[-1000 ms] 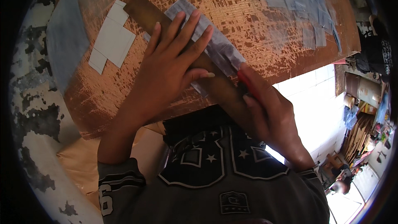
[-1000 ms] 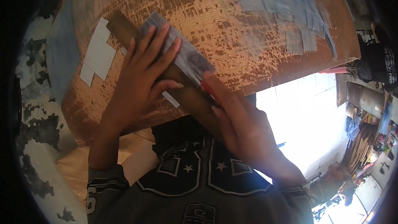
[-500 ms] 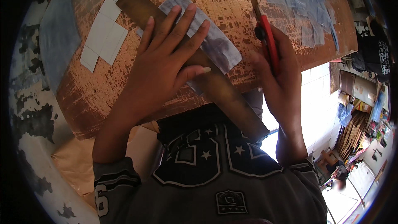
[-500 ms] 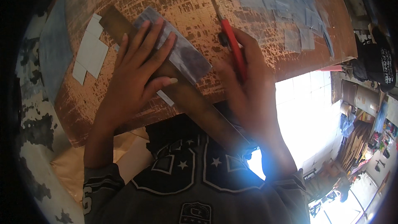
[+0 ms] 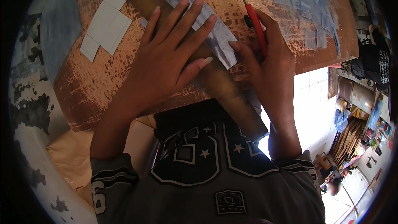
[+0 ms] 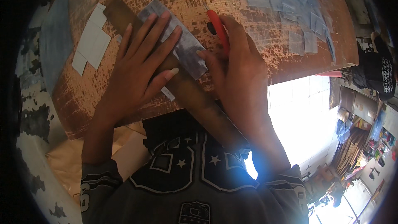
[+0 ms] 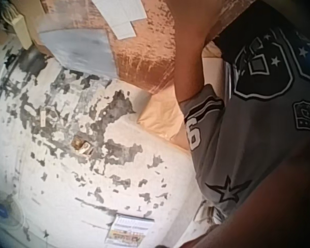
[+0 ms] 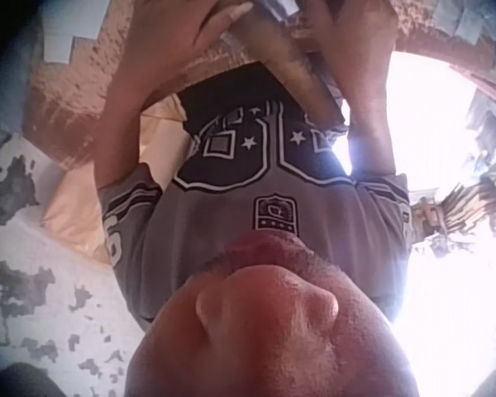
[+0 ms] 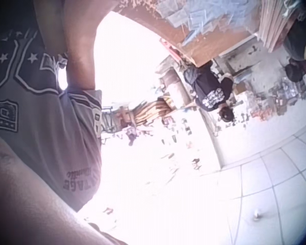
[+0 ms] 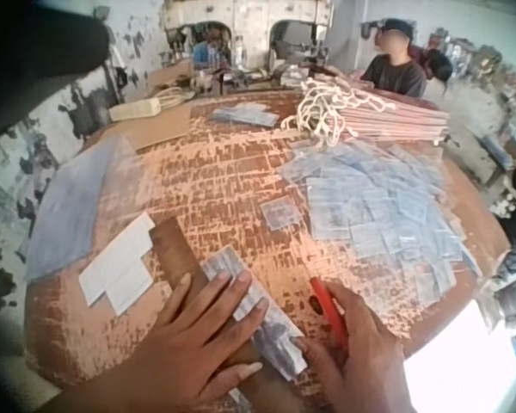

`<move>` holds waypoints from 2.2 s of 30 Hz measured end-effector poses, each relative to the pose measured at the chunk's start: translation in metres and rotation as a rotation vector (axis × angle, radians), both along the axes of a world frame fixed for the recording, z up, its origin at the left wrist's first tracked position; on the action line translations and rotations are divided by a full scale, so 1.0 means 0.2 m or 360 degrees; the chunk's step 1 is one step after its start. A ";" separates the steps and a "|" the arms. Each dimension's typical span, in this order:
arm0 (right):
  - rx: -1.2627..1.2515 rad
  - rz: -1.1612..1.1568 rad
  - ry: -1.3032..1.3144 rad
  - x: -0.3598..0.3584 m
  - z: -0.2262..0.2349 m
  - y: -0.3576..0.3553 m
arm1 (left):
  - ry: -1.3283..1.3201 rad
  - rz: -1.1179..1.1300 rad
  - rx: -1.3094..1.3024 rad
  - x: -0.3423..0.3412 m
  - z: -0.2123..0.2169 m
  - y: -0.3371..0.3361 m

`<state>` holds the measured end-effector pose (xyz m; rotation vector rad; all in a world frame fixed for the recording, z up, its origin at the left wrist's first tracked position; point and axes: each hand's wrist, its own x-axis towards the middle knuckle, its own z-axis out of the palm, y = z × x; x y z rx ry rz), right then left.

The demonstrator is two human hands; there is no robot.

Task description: The person uses a ruler and a red utility knife to cut a rectangular piece of translucent material on a wooden workbench. They align the ruler, score the material, and then snap it to separate the pieces. The person repeats this process to cut the material into smaller strips.

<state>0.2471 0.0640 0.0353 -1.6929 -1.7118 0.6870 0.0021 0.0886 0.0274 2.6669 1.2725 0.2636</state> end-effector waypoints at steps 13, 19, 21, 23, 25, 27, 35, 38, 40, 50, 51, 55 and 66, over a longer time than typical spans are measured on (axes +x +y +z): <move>0.0047 0.0024 -0.0013 0.00 0.00 0.00 | 0.0002 -0.0008 -0.0001 -0.01 -0.02 0.01; 0.0055 0.0025 -0.0040 0.01 -0.02 0.00 | -0.0043 0.0003 0.0000 0.00 -0.02 0.01; 0.0067 0.0041 -0.0031 0.01 -0.02 0.00 | -0.0036 0.0014 0.0015 0.00 -0.02 0.01; 0.0062 0.0042 -0.0030 0.01 -0.02 0.00 | -0.0031 0.0019 0.0031 0.00 -0.03 0.01; 0.0062 0.0042 -0.0040 0.01 -0.01 0.00 | -0.0025 0.0024 0.0047 0.00 -0.03 0.01; 0.0067 0.0040 -0.0061 0.01 -0.01 0.00 | -0.0027 0.0026 0.0059 0.01 -0.03 0.01; 0.0052 0.0039 -0.0040 0.01 -0.01 0.00 | -0.0038 0.0053 0.0050 0.02 -0.03 0.00; 0.0041 0.0039 -0.0039 0.01 -0.01 0.00 | -0.0048 0.0056 0.0037 0.02 -0.03 0.00; 0.0047 0.0042 -0.0042 0.01 -0.01 0.00 | -0.0050 0.0056 0.0036 0.02 -0.03 0.00; 0.0081 0.0046 -0.0069 0.01 -0.01 0.00 | -0.0041 0.0036 0.0042 0.01 -0.03 0.01; 0.0083 0.0047 -0.0069 0.01 -0.01 0.00 | -0.0042 0.0036 0.0038 0.01 -0.02 0.01; 0.0113 0.0039 -0.0075 0.01 -0.02 0.00 | -0.0030 0.0037 0.0030 0.02 -0.02 0.01; 0.0100 0.0040 -0.0057 0.01 -0.02 0.00 | 0.0029 0.0024 0.0052 0.02 -0.02 0.01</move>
